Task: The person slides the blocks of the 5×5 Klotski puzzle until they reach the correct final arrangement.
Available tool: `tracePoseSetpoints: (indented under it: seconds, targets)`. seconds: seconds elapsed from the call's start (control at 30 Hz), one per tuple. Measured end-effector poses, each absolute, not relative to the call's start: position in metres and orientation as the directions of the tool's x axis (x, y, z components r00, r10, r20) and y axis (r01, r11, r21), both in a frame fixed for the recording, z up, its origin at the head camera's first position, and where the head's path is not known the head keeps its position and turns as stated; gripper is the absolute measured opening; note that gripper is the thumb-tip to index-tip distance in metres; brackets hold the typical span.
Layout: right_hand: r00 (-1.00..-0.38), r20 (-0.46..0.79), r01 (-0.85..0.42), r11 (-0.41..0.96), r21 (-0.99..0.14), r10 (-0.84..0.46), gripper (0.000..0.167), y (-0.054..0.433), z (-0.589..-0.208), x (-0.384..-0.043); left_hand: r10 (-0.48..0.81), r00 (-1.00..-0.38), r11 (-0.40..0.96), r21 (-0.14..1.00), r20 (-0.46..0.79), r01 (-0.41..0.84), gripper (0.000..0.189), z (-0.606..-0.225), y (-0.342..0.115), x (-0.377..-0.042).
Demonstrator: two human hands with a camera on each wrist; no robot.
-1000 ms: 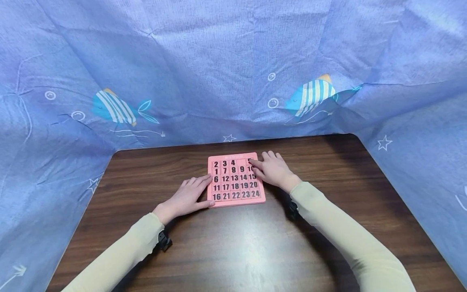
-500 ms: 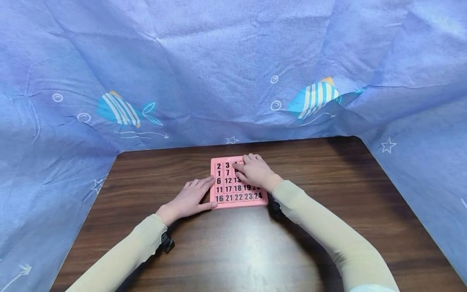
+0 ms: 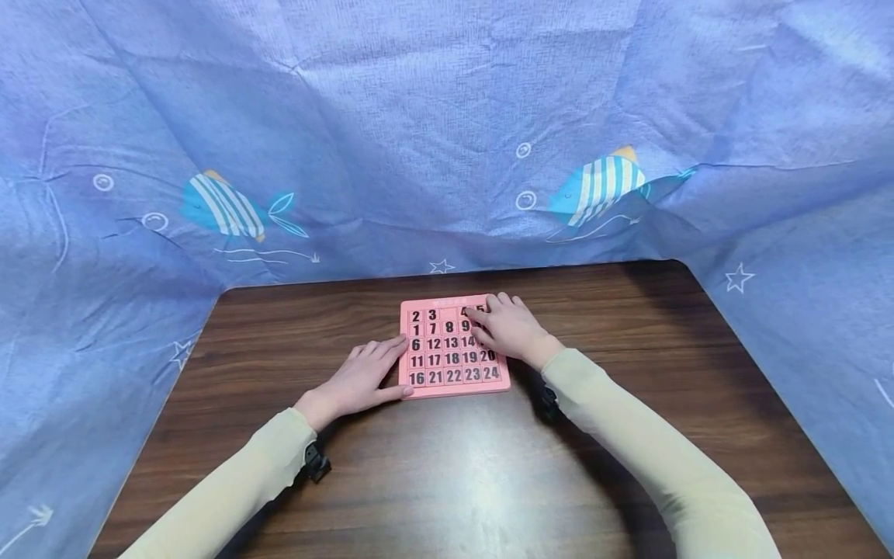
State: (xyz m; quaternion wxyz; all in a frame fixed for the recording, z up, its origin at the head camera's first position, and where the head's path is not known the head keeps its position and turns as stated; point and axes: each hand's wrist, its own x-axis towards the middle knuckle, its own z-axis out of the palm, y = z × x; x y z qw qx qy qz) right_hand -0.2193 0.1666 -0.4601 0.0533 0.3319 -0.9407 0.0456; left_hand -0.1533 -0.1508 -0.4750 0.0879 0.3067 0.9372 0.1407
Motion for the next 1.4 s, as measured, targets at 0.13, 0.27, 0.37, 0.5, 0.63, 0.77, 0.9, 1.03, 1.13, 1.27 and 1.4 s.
tracePoseSetpoints:
  seconds: [0.13,0.27,0.37,0.5,0.63,0.77,0.9,1.03,1.13,1.27,1.4]
  targets:
    - [-0.749,0.140,-0.658,0.752,-0.040,-0.647,0.041,0.149,-0.462,-0.221,0.593,-0.799,0.779,0.319,-0.097,0.539,0.089,-0.474,-0.150,-0.152]
    - [-0.722,0.129,-0.689,0.723,-0.047,-0.680,0.042,0.129,-0.464,-0.220,0.594,-0.799,0.780,0.311,-0.097,0.543,0.088,-0.476,-0.149,-0.151]
    - [-0.717,0.117,-0.696,0.715,-0.064,-0.687,0.043,0.120,-0.463,-0.220,0.596,-0.798,0.779,0.307,-0.092,0.547,0.087,-0.478,-0.149,-0.151]
    - [-0.732,0.102,-0.680,0.731,-0.056,-0.674,0.044,0.122,-0.461,-0.220,0.590,-0.801,0.785,0.305,-0.104,0.539,0.088,-0.476,-0.150,-0.151]
    - [-0.755,0.093,-0.654,0.755,-0.042,-0.649,0.044,0.135,-0.462,-0.222,0.591,-0.802,0.785,0.295,-0.088,0.545,0.089,-0.476,-0.152,-0.152]
    - [-0.765,0.098,-0.642,0.765,-0.047,-0.636,0.043,0.143,-0.463,-0.223,0.602,-0.797,0.773,0.291,-0.053,0.565,0.088,-0.477,-0.154,-0.154]
    - [-0.753,0.112,-0.655,0.754,-0.047,-0.648,0.043,0.138,-0.463,-0.222,0.607,-0.794,0.767,0.291,-0.042,0.571,0.088,-0.478,-0.155,-0.153]
    - [-0.735,0.108,-0.675,0.737,-0.031,-0.669,0.043,0.121,-0.462,-0.222,0.608,-0.792,0.769,0.288,-0.056,0.571,0.089,-0.478,-0.153,-0.153]
    - [-0.729,0.080,-0.683,0.729,-0.034,-0.680,0.045,0.107,-0.460,-0.223,0.609,-0.791,0.769,0.287,-0.060,0.571,0.088,-0.479,-0.151,-0.153]
    - [-0.725,0.035,-0.689,0.724,-0.038,-0.688,0.048,0.093,-0.455,-0.223,0.609,-0.791,0.771,0.282,-0.063,0.571,0.088,-0.478,-0.151,-0.153]
    - [-0.734,0.008,-0.679,0.733,-0.054,-0.679,0.048,0.094,-0.452,-0.223,0.610,-0.789,0.770,0.284,-0.069,0.571,0.088,-0.476,-0.150,-0.155]
